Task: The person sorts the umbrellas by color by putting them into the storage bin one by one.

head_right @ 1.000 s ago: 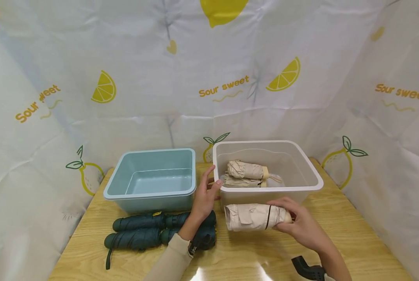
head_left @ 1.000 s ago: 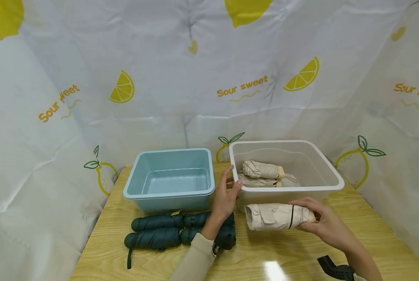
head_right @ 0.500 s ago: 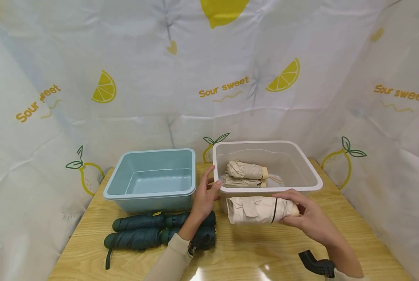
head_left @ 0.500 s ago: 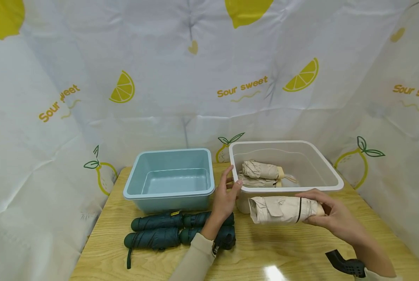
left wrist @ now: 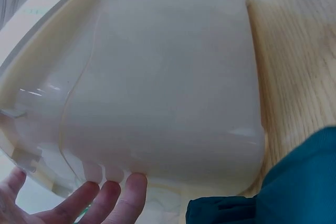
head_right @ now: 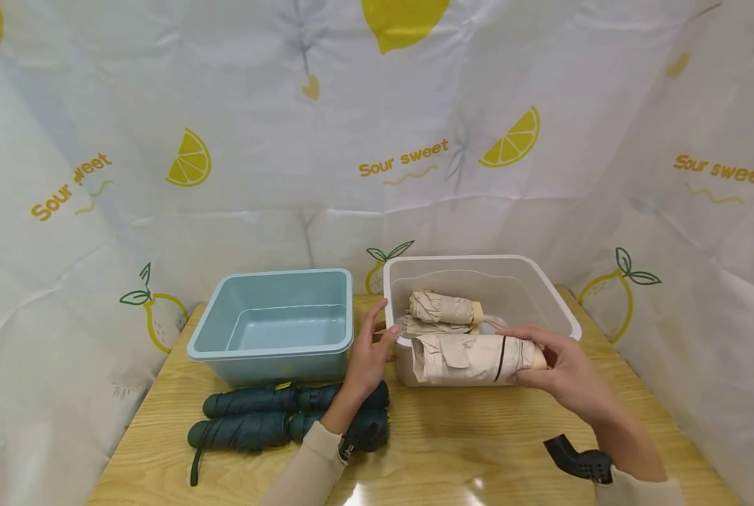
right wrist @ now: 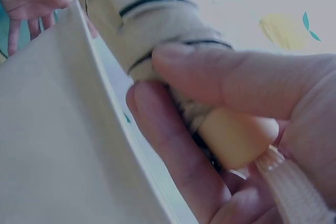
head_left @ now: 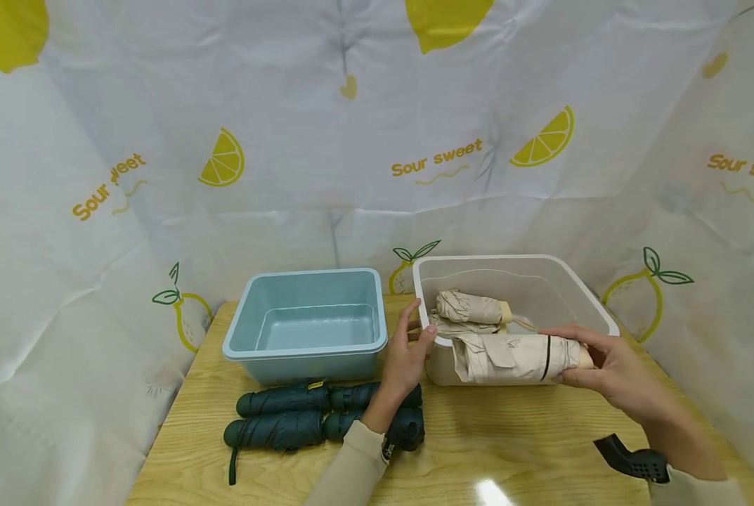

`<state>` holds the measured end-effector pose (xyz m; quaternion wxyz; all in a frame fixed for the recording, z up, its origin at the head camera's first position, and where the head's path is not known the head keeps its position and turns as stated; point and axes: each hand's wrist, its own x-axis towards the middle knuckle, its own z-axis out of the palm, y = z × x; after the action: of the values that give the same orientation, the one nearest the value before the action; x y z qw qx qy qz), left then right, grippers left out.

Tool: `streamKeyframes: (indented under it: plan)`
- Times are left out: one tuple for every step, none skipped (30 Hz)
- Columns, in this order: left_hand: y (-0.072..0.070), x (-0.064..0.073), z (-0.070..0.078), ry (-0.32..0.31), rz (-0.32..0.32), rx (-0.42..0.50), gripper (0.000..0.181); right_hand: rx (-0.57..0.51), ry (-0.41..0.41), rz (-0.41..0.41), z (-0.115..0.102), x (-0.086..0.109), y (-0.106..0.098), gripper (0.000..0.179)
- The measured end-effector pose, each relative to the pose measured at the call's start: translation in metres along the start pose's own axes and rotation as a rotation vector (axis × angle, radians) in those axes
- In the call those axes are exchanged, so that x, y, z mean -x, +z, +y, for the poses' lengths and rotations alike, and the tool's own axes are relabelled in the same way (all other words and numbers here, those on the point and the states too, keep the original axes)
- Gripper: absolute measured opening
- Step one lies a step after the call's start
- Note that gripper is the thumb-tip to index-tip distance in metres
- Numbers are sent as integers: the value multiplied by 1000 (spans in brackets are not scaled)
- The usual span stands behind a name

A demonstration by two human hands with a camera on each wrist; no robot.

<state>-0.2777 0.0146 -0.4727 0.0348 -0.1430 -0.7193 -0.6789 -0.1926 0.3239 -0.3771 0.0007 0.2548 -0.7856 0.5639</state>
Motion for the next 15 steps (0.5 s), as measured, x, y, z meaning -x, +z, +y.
streamKeyframes:
  plan:
    - [0,0,0,-1,0,1,58,20,19,11,-2,-2,-1,56]
    - [0,0,0,-2,1,2,58,39,39,27,-3,-3,-2,56]
    - [0,0,0,-2,2,4,58,58,55,39,-4,-5,-3,56]
    - [-1,0,0,-2,2,4,58,64,67,48,-5,-7,-4,56]
    - [-1,0,0,-2,2,5,58,61,74,53,-5,-9,-5,56]
    - [-1,0,0,-1,1,5,58,63,78,60,-5,-11,-6,56]
    - [-1,0,-1,0,2,4,58,60,81,64,-5,-12,-7,56]
    - [-1,0,-1,0,4,3,58,52,86,72,-5,-14,-8,56]
    - [-1,0,-1,1,6,3,58,36,85,76,-5,-16,-8,55]
    - [-1,0,-2,1,8,2,58,19,84,84,-4,-18,-9,55]
    - [-1,-1,-2,0,12,2,57,6,83,91,-4,-20,-10,55]
    - [-1,-1,-2,0,13,3,57,-11,81,101,-4,-22,-11,55]
    - [0,-1,-2,0,14,2,57,-31,84,111,-4,-24,-12,55]
    - [0,-1,-2,-1,11,5,57,-48,90,123,-4,-26,-13,54]
    - [1,-2,-1,-1,8,9,57,-69,91,133,-4,-28,-15,55]
